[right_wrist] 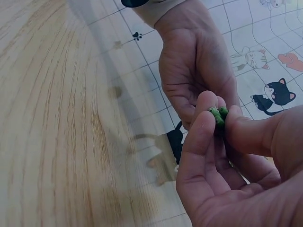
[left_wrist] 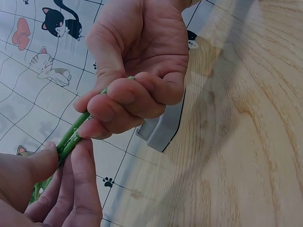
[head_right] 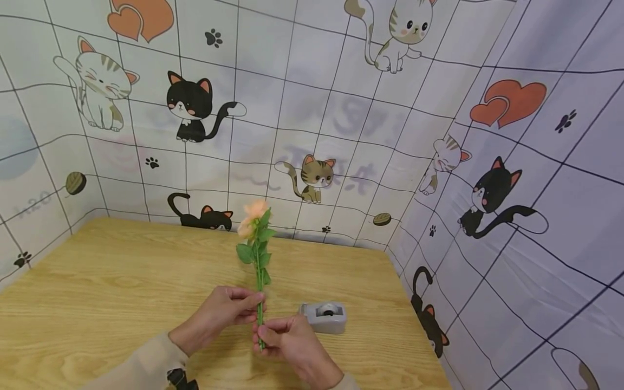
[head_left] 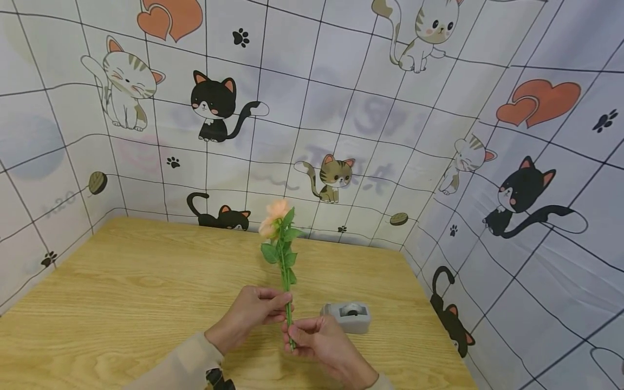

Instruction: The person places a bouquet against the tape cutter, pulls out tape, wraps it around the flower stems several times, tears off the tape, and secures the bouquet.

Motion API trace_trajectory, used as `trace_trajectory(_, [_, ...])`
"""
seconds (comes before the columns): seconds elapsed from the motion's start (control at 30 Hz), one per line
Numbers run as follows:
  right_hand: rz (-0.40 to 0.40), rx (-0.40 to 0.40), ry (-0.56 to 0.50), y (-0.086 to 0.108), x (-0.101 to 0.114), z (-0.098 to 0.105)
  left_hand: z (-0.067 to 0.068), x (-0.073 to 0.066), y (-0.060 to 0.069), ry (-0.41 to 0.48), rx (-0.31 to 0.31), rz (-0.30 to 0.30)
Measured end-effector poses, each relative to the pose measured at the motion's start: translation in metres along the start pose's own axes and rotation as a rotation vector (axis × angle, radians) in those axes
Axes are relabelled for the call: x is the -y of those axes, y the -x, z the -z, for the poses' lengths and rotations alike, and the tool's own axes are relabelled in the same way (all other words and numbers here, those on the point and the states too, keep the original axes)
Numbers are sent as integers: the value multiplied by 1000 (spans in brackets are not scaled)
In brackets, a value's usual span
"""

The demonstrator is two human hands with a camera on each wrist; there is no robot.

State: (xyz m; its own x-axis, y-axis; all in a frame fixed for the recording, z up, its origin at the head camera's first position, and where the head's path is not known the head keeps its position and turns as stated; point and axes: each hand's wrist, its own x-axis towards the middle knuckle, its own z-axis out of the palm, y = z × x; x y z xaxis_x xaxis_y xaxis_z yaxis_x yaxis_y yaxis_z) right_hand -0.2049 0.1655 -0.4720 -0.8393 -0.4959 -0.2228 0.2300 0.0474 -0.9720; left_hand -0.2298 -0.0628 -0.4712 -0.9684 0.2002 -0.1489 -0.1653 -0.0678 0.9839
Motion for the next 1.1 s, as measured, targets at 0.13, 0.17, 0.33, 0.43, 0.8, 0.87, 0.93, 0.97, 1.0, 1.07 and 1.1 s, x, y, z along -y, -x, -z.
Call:
trace_trajectory(0.13, [25,-10,28,0,0,0,0,0,1,-3,-17,5])
trace_trajectory(0.17, [30,-16,34,-1,0,0,0,0,1,-2,-21,7])
trace_trajectory(0.33, [47,-31,58,-1,0,0,0,1,1,1,-36,11])
trace_trajectory(0.43, [56,-41,77,0,0,-1,1,1,2,1,-36,8])
trace_trajectory(0.8, [74,-130,183,1,0,-6,-2,-2,4,7,-47,-15])
trace_trajectory(0.87, [79,-146,202,1,0,-7,-3,-1,3,-2,-56,-22])
trace_trajectory(0.93, [84,-157,215,1,0,-8,-3,-1,3,-12,-67,-28])
trace_trajectory(0.97, [86,-162,220,1,0,-8,-3,0,2,-17,-72,-30])
trace_trajectory(1.0, [86,-167,224,1,0,-9,-4,0,2,-22,-76,-33])
trace_trajectory(1.07, [87,-172,229,1,0,-9,-4,0,2,-32,-85,-33])
trace_trajectory(1.1, [85,-173,229,1,0,-9,-4,1,2,-37,-89,-32])
